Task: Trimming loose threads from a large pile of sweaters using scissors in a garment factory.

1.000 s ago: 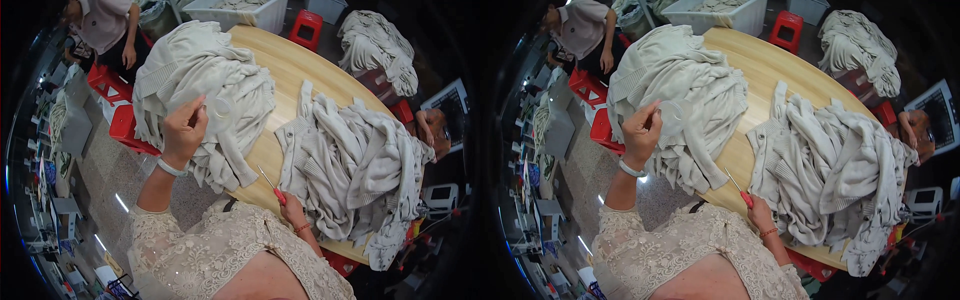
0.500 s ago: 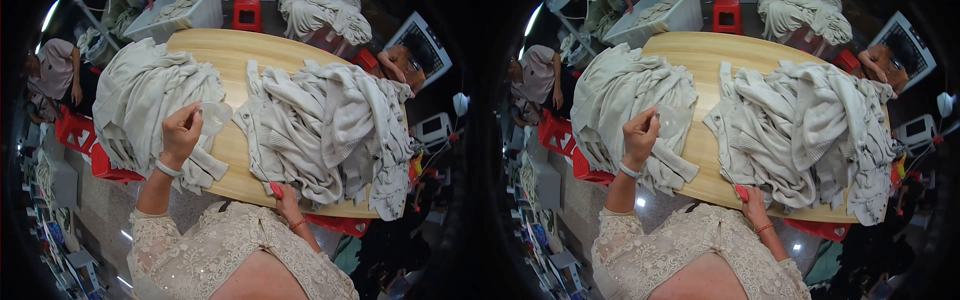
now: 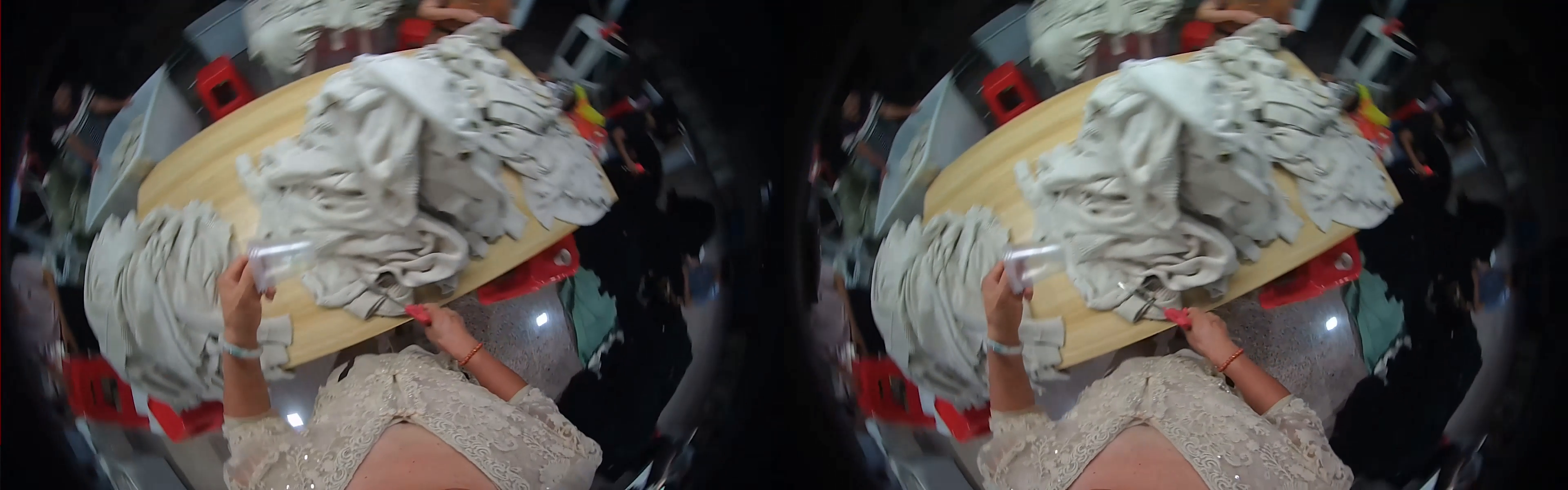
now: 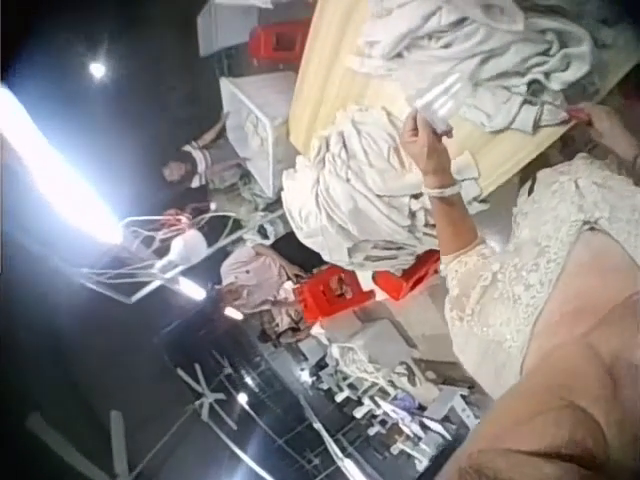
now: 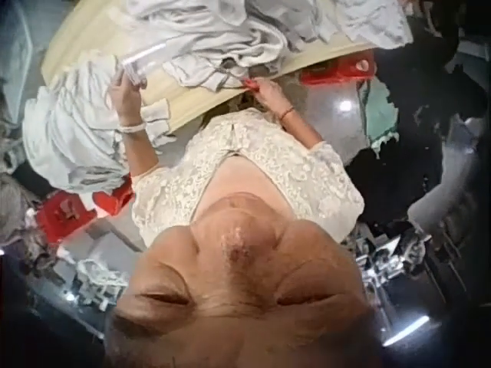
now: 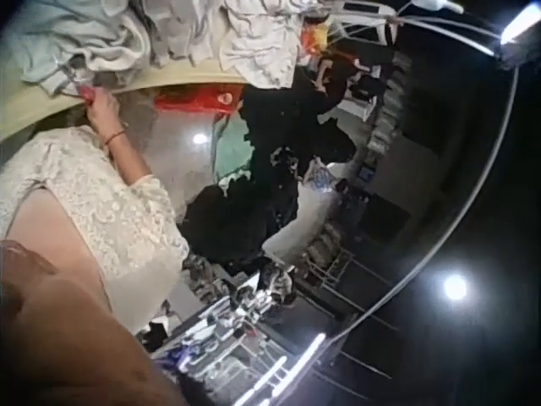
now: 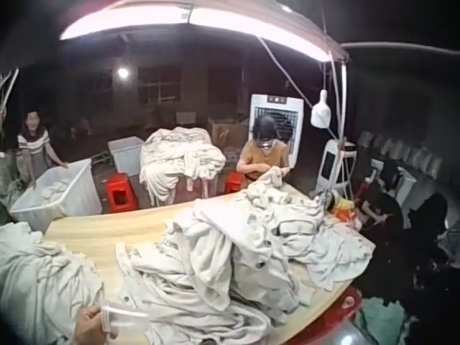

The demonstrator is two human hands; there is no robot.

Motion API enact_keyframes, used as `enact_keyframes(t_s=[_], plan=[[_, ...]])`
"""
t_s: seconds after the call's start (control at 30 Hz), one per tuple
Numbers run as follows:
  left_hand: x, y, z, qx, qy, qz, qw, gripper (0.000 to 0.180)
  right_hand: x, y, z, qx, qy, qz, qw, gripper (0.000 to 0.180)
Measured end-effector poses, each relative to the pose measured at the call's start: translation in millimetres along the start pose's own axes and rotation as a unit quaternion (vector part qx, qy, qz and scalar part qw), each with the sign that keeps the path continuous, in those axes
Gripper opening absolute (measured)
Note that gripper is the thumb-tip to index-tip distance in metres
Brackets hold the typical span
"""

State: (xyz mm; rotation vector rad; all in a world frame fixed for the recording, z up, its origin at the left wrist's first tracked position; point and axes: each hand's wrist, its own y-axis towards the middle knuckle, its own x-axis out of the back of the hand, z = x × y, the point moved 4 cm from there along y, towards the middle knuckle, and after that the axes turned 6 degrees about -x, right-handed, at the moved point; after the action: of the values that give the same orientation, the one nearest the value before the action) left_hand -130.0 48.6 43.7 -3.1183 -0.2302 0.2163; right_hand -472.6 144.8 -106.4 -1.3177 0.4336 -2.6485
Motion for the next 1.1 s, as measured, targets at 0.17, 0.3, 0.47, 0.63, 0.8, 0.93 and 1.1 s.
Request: enact_keyframes(t_s=[0.17, 0.3, 0.47, 0.63, 0.8, 0.93, 1.1], plan=[[-55.9, -13.7, 49.9, 0.053, -0.089, 0.09, 0.991, 0.015, 0.8, -16.6, -11.4, -0.084, 0.072, -0.036, 0.993, 0.025], [-81.4, -42.0, 106.9, 0.144, -0.117, 0.217, 0.958, 0.026, -20.3, -8.4, 3.9, -0.063, 0.133, -0.074, 0.986, 0.037], [-108.9, -75.9, 139.9, 0.161, 0.011, 0.297, 0.941, 0.025, -64.6, -2.6, 38.7, -0.066, 0.082, -0.013, 0.994, 0.028], [-111.1, -82.0, 153.1, 0.187, -0.026, 0.285, 0.94, 0.022, -90.1, -11.3, 51.5, -0.099, 0.181, -0.049, 0.977, 0.028], [-104.5, -79.8, 147.9, 0.082, 0.06, 0.31, 0.945, 0.028, -99.1, -33.5, 58.8, -0.02, 0.242, -0.167, 0.956, 0.034], [-110.8, -79.2, 152.4, 0.051, 0.05, 0.337, 0.939, 0.023, -90.3, -52.7, 61.7, 0.039, 0.232, -0.248, 0.94, 0.048], [-110.7, -60.2, 166.8, 0.007, 0.069, 0.329, 0.942, 0.022, -66.4, -93.3, 47.2, -0.16, 0.169, -0.19, 0.954, 0.074]])
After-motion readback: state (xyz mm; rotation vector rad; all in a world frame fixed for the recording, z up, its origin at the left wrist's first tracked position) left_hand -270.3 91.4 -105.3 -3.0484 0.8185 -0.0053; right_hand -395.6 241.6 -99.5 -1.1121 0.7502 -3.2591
